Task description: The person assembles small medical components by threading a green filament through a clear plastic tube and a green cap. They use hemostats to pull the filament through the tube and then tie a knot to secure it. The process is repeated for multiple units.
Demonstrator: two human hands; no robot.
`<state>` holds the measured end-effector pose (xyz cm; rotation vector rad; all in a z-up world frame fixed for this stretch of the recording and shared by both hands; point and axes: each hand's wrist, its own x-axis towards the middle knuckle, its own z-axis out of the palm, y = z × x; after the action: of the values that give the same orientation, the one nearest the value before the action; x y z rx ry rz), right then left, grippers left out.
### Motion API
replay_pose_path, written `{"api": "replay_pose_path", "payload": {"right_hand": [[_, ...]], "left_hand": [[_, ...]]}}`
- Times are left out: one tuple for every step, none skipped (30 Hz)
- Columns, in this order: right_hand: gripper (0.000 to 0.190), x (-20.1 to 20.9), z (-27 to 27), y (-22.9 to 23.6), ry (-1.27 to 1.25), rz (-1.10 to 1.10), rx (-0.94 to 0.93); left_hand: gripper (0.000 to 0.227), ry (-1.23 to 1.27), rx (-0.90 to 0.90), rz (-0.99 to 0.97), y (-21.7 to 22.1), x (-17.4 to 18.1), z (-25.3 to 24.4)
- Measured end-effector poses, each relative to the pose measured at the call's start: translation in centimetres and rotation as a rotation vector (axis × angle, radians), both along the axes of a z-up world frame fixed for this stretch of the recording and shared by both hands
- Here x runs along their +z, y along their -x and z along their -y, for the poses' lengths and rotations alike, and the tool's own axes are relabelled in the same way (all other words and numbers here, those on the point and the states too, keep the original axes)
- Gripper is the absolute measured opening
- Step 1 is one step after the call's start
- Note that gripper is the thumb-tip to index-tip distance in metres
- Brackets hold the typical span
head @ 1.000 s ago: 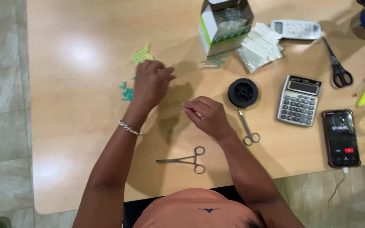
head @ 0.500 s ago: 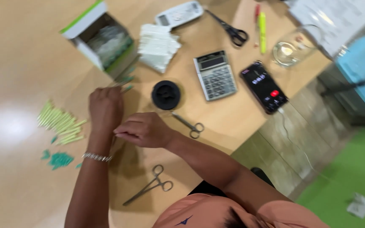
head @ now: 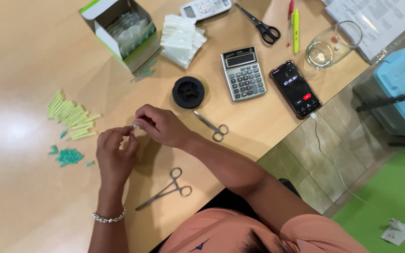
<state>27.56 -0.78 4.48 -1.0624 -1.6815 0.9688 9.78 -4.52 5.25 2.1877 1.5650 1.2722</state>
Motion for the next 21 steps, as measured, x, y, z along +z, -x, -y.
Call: {"api": "replay_pose_path", "payload": {"right_hand": [[0.012,0.0,0.2,0.2,-0.003,0.001,0.007],[0.012,-0.1,0.4,0.3,-0.006,-0.013,0.044],[0.011,-0.3,0.6,0.4,-0.009,-0.026,0.081],[0.011,0.0,0.8,0.6,-0.011,-0.026,0.082],[0.012,0.2,1.1,0.8,-0.005,-0.043,0.097],[0.013,0.3,1.4,1.1,0.004,-0.061,0.115],[0.013,0.1,0.8,1.0,0.004,-0.063,0.118],[0.014,-0.3,0.9,0.9,0.021,-0.063,0.124],[0.015,-0.7,0.9,1.0,0.038,-0.063,0.129],[0.015,-0.6,1.3,0.9,0.048,-0.066,0.144],[0.017,-0.2,1.7,0.9,0.070,-0.041,0.121],[0.019,0.5,1.2,0.8,0.073,-0.013,0.103],[0.019,-0.3,0.6,0.8,0.065,-0.013,0.122],[0.015,-1.2,0.4,0.8,0.072,-0.055,0.137],[0.012,-2.1,0.1,0.8,0.081,-0.097,0.152],[0.012,-2.0,0.0,0.7,0.079,-0.101,0.173],[0.011,-2.0,-0.1,0.5,0.078,-0.097,0.174],[0.011,-2.1,-0.2,0.4,0.077,-0.095,0.169],[0.011,-2.9,-1.1,0.0,0.076,-0.102,0.184],[0.007,-3.8,-2.2,-0.5,0.088,-0.220,0.112],[0.011,-4.7,-3.2,-1.0,0.103,-0.337,0.040]], "left_hand": [[0.020,-0.003,0.007,0.001,0.2,-0.7,0.5],[0.013,0.013,0.037,-0.007,0.4,-1.4,1.0],[0.011,0.030,0.067,-0.014,0.5,-2.1,1.4],[0.011,0.027,0.068,-0.015,0.6,-2.8,1.7],[0.011,0.011,0.054,-0.024,0.8,-3.6,1.9],[0.013,-0.003,0.043,-0.034,1.0,-4.5,2.2],[0.013,-0.003,0.047,-0.036,1.2,-4.3,1.5],[0.012,0.012,0.010,-0.058,1.4,-4.3,1.6],[0.012,0.028,-0.028,-0.079,1.7,-4.2,1.7],[0.012,0.038,-0.013,-0.081,1.4,-4.3,1.9],[0.015,0.022,-0.022,-0.093,1.2,-4.3,2.1],[0.018,-0.013,-0.026,-0.104,0.9,-3.9,1.5],[0.018,-0.020,-0.006,-0.105,1.0,-4.5,1.3],[0.013,-0.041,-0.026,-0.123,1.0,-5.3,1.6],[0.009,-0.061,-0.045,-0.142,1.2,-6.1,1.8],[0.009,-0.062,-0.024,-0.147,1.1,-6.0,1.7],[0.005,-0.065,-0.010,-0.134,1.0,-6.0,1.6],[0.005,-0.068,-0.001,-0.122,0.9,-6.1,1.4],[0.005,-0.068,0.014,-0.130,1.6,-6.5,1.4],[0.002,-0.046,0.036,-0.150,2.0,-7.0,1.4],[0.004,-0.024,0.058,-0.170,2.4,-7.5,1.4]]}}
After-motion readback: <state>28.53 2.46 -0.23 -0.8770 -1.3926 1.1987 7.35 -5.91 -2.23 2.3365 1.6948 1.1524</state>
